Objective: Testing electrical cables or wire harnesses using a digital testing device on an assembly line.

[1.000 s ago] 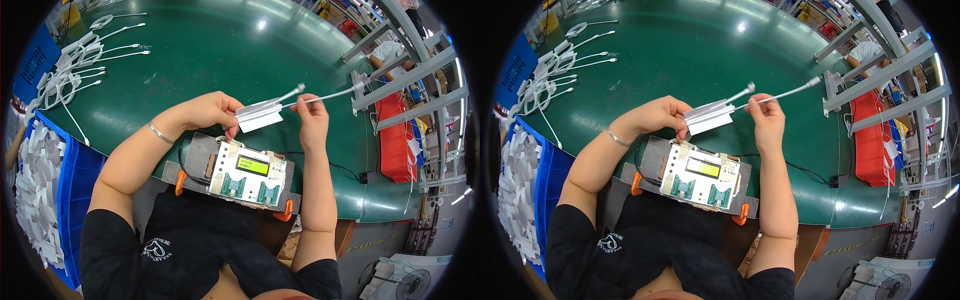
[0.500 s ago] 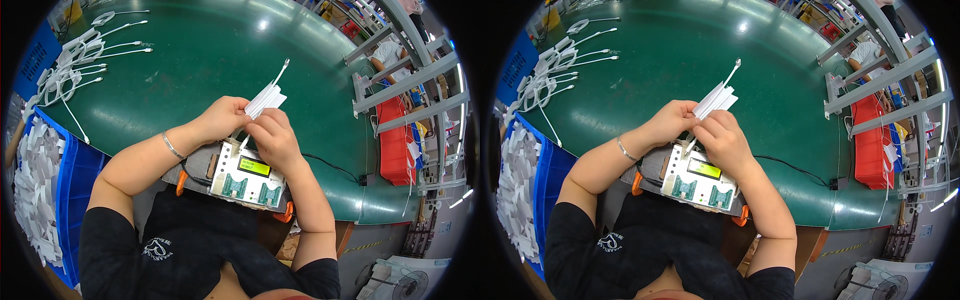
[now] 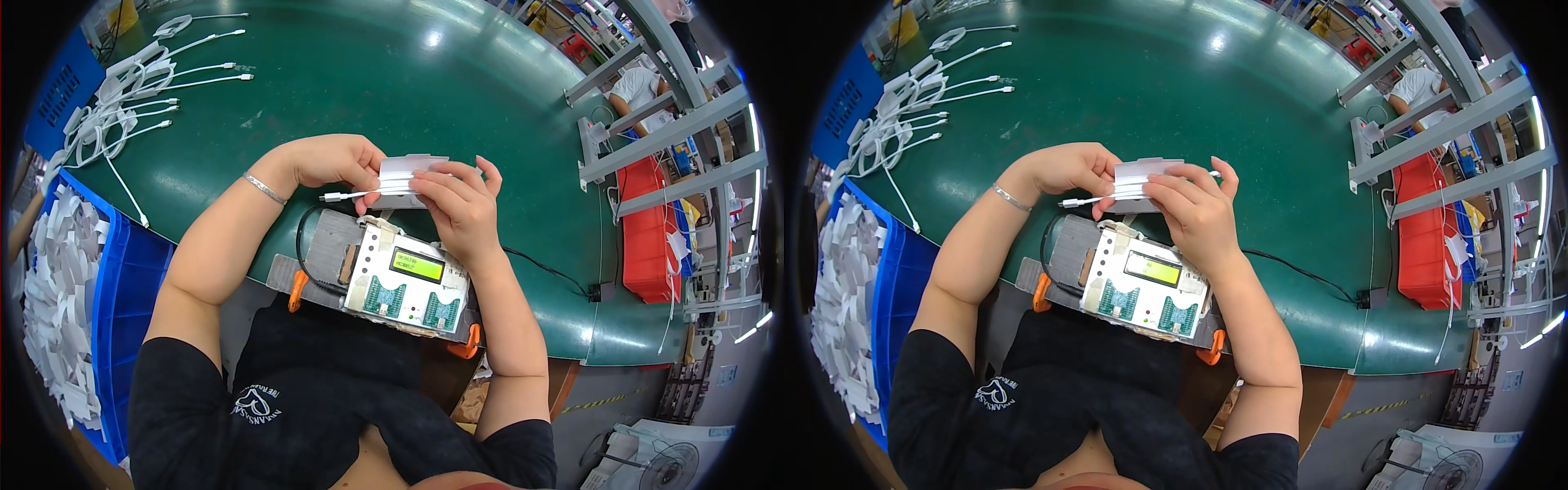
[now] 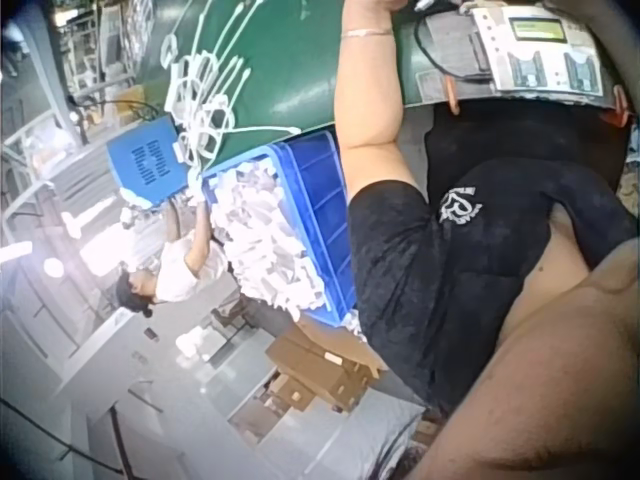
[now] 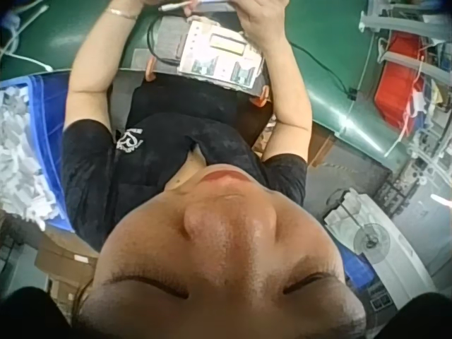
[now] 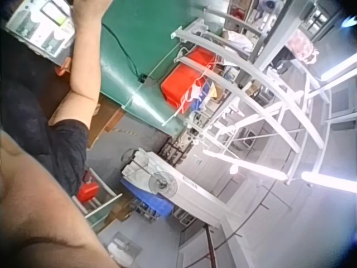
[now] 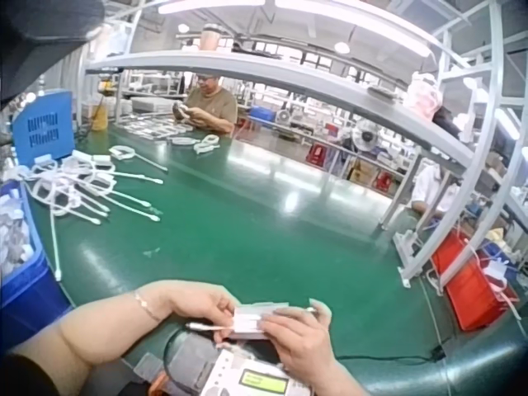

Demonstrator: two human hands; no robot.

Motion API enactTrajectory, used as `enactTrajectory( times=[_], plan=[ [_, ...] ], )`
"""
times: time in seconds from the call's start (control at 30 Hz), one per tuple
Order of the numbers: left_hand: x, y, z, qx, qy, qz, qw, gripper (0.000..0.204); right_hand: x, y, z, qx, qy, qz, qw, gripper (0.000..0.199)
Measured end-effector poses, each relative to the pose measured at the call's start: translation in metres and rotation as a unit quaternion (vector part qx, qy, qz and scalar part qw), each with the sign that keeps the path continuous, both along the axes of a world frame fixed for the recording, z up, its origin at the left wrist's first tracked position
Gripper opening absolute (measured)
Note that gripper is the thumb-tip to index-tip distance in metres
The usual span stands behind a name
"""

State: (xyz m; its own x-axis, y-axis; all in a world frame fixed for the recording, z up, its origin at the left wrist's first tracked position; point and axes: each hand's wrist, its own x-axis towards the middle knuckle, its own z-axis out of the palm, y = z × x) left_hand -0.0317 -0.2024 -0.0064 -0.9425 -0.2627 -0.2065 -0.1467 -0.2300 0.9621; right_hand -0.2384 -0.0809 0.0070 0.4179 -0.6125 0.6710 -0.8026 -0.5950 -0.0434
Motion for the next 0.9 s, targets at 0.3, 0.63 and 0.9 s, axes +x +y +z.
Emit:
enactTrajectory(
  times=[0.3, 0.63, 0.9],
  plan=[
    [0.001, 0.005, 0.003, -0.057, -0.019, -0.022, 0.998, 0.013, -0.007, -0.002, -0.012, 0.171, -0.148, 0.013, 0.974, 0.020],
    [-0.008, 0.022, 0.019, -0.107, -0.079, 0.117, 0.984, 0.021, -0.012, -0.003, -0.017, 0.158, -0.116, 0.020, 0.980, 0.027],
    [-0.017, 0.026, 0.003, -0.395, -0.010, 0.181, 0.901, 0.025, -0.014, -0.004, -0.022, 0.281, -0.293, 0.006, 0.914, 0.025]
  ],
)
